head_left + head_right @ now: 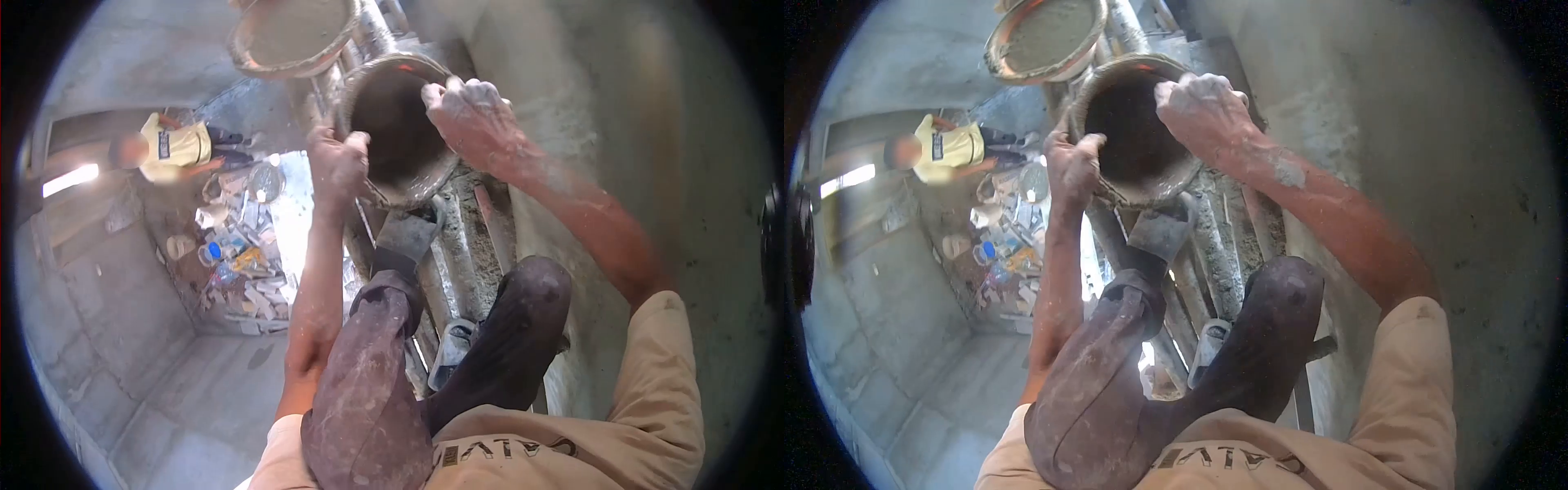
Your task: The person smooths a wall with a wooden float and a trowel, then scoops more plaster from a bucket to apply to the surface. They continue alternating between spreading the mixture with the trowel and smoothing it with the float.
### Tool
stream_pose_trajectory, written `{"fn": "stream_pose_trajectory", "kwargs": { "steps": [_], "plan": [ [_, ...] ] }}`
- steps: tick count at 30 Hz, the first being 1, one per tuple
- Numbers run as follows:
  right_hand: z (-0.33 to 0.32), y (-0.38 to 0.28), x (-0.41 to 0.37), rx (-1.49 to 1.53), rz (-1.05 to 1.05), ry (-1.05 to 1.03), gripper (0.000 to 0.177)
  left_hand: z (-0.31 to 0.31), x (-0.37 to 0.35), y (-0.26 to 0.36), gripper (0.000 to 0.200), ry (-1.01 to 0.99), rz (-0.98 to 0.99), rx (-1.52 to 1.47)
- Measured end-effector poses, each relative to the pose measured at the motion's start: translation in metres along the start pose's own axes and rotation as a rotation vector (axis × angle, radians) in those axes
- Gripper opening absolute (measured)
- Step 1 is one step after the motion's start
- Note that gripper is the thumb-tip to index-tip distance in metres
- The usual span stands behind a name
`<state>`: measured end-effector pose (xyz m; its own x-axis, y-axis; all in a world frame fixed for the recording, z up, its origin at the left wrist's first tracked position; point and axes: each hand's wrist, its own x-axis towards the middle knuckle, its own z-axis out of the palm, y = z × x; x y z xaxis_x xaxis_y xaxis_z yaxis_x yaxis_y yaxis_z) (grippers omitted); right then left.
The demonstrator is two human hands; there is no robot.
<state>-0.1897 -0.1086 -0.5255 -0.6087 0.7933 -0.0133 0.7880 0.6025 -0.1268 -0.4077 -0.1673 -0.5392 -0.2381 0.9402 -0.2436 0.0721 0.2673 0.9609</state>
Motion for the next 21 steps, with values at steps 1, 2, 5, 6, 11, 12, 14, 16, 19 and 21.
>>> {"fn": "stream_pose_trajectory", "kwargs": {
  "steps": [1,2,5,6,11,12,14,16,19,21],
  "plan": [
    [0.003,0.008,-0.01,-0.041,-0.018,-0.002,0.011,0.012,-0.004,0.012,0.049,-0.035,0.05,0.068],
    [0.006,0.013,-0.02,-0.078,-0.033,-0.008,0.012,0.025,-0.009,0.023,0.052,-0.067,0.103,0.133],
    [-0.026,0.008,-0.042,0.131,0.179,-0.332,0.013,0.041,-0.009,0.049,0.055,-0.15,0.342,0.21],
    [-0.038,0.008,-0.047,0.218,0.279,-0.452,0.014,0.045,-0.009,0.058,0.056,-0.178,0.386,0.207],
    [0.035,0.023,-0.12,0.473,0.049,-0.074,0.032,0.06,-0.026,0.104,0.047,-0.316,0.248,0.012],
    [0.017,0.022,-0.14,0.398,0.008,-0.009,0.035,0.064,-0.028,0.113,0.046,-0.348,0.281,0.046],
    [-0.039,0.018,-0.17,0.182,-0.039,0.028,0.045,0.071,-0.038,0.132,0.04,-0.406,0.163,-0.015],
    [-0.105,0.009,-0.182,0.437,0.481,-0.106,0.046,0.083,-0.049,0.14,0.039,-0.423,0.089,-0.253],
    [-0.172,0.011,-0.199,0.588,0.776,-0.132,0.041,0.092,-0.049,0.127,0.04,-0.418,0.0,-0.318],
    [-0.191,0.008,-0.209,0.605,0.829,-0.128,0.037,0.092,-0.051,0.121,0.039,-0.439,-0.005,-0.359]
  ]
}}
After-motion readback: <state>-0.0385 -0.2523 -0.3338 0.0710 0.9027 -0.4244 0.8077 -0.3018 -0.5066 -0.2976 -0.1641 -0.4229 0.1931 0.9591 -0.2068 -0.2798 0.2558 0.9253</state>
